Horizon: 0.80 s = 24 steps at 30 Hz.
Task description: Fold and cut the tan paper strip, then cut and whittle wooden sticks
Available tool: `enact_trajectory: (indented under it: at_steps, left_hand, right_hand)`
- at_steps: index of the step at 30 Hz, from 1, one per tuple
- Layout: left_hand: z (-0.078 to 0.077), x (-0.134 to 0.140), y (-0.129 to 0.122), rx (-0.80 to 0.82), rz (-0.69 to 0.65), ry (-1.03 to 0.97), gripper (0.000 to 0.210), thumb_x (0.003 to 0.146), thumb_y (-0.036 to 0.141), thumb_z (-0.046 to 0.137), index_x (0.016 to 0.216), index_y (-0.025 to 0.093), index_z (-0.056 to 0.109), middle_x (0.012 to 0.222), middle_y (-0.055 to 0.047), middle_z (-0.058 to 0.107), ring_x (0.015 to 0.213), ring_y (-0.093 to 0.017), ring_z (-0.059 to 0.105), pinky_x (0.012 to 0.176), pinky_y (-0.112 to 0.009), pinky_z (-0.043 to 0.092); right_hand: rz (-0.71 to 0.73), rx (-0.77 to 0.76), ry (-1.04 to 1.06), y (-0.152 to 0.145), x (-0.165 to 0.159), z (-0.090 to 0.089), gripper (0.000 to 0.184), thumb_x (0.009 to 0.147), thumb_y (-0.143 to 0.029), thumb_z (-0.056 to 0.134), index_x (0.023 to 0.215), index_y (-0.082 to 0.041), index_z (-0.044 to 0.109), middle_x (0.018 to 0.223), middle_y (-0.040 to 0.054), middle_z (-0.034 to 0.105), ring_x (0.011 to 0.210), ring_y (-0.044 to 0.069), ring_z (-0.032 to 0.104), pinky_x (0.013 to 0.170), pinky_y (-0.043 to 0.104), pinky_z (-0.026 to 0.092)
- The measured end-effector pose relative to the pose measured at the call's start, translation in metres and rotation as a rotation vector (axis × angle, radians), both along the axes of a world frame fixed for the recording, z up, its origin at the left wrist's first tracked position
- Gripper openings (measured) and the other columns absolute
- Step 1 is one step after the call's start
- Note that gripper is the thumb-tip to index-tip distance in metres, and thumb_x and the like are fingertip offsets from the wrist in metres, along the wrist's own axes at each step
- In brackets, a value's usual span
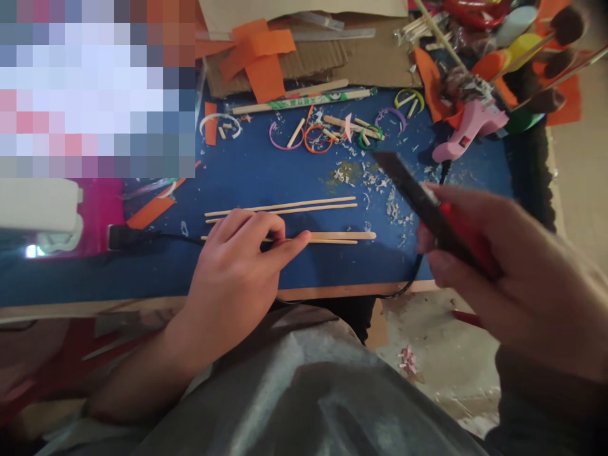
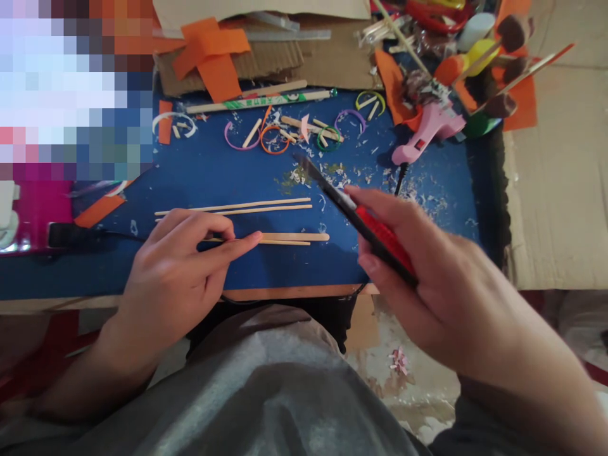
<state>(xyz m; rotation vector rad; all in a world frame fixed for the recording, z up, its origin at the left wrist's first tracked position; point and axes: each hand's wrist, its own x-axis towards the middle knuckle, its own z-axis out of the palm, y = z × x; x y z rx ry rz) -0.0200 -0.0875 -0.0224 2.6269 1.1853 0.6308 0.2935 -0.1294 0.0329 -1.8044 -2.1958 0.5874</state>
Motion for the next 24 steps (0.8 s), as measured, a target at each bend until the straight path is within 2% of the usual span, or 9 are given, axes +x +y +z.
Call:
enact_trajectory:
  at_steps: [4, 7, 10, 13, 15, 18, 21, 24]
  left_hand:
    - [-0.002, 0.000, -0.001, 0.010, 0.009, -0.014, 0.038, 0.105, 0.008, 0.053, 0.123, 0.026, 0.081, 0.101, -0.006, 0.070, 0.096, -0.023, 0.062, 0.089, -0.041, 0.057]
    - [-0.003, 0.000, 0.000, 0.017, 0.020, -0.029, 0.037, 0.106, 0.009, 0.054, 0.123, 0.027, 0.082, 0.100, -0.006, 0.070, 0.096, -0.023, 0.063, 0.089, -0.041, 0.057]
    - [-0.004, 0.000, 0.000, 0.011, 0.020, -0.025, 0.037, 0.105, 0.010, 0.055, 0.123, 0.028, 0.082, 0.101, -0.007, 0.071, 0.096, -0.024, 0.063, 0.089, -0.042, 0.057]
    - [-0.004, 0.000, 0.000, 0.011, 0.016, -0.015, 0.037, 0.105, 0.011, 0.056, 0.123, 0.028, 0.083, 0.104, -0.008, 0.072, 0.096, -0.024, 0.064, 0.089, -0.044, 0.057]
    - [-0.005, 0.000, 0.000, 0.026, 0.019, -0.020, 0.036, 0.105, 0.011, 0.056, 0.122, 0.028, 0.083, 0.104, -0.008, 0.072, 0.095, -0.024, 0.064, 0.088, -0.044, 0.057]
    - [-0.007, 0.000, 0.000, 0.048, 0.017, -0.029, 0.036, 0.105, 0.010, 0.056, 0.122, 0.027, 0.084, 0.103, -0.008, 0.072, 0.095, -0.024, 0.062, 0.088, -0.043, 0.056]
    - [-0.009, 0.000, 0.000, 0.060, 0.011, -0.027, 0.037, 0.104, 0.009, 0.057, 0.123, 0.026, 0.084, 0.105, -0.009, 0.072, 0.095, -0.025, 0.061, 0.088, -0.043, 0.056]
    - [-0.011, 0.000, 0.001, 0.072, 0.018, -0.034, 0.037, 0.103, 0.008, 0.058, 0.122, 0.027, 0.084, 0.105, -0.008, 0.072, 0.095, -0.025, 0.060, 0.088, -0.043, 0.056]
  right_hand:
    - [0.014, -0.066, -0.061, -0.035, -0.007, -0.007, 0.059, 0.107, -0.040, 0.052, 0.166, -0.033, 0.046, 0.135, 0.0093, 0.078, 0.104, 0.035, 0.082, 0.092, 0.051, 0.070]
    - [0.000, -0.060, -0.030, -0.051, -0.020, -0.014, 0.066, 0.108, -0.030, 0.052, 0.172, -0.029, 0.036, 0.147, 0.0116, 0.072, 0.118, 0.035, 0.079, 0.097, 0.049, 0.069]
    - [-0.009, -0.092, 0.060, -0.060, -0.035, -0.020, 0.070, 0.108, -0.024, 0.050, 0.174, -0.031, 0.029, 0.149, 0.0144, 0.066, 0.118, 0.032, 0.076, 0.093, 0.045, 0.070]
    - [-0.112, -0.059, 0.118, -0.068, -0.046, -0.024, 0.074, 0.107, -0.019, 0.049, 0.176, -0.035, 0.026, 0.148, 0.0158, 0.059, 0.115, 0.030, 0.074, 0.095, 0.047, 0.069]
    - [-0.176, -0.014, 0.135, -0.073, -0.052, -0.024, 0.076, 0.105, -0.017, 0.051, 0.175, -0.038, 0.028, 0.153, 0.0156, 0.053, 0.115, 0.029, 0.073, 0.098, 0.050, 0.068]
    - [-0.171, 0.004, 0.163, -0.079, -0.059, -0.024, 0.078, 0.103, -0.013, 0.052, 0.173, -0.041, 0.033, 0.163, 0.0140, 0.046, 0.123, 0.030, 0.071, 0.104, 0.051, 0.066]
    - [-0.116, 0.032, 0.182, -0.081, -0.064, -0.026, 0.081, 0.102, -0.008, 0.049, 0.174, -0.040, 0.029, 0.173, 0.0117, 0.040, 0.153, 0.033, 0.054, 0.116, 0.053, 0.060]
    - [-0.067, 0.050, 0.180, -0.081, -0.069, -0.030, 0.083, 0.103, -0.006, 0.045, 0.177, -0.037, 0.023, 0.177, 0.0117, 0.036, 0.164, 0.031, 0.042, 0.120, 0.051, 0.058]
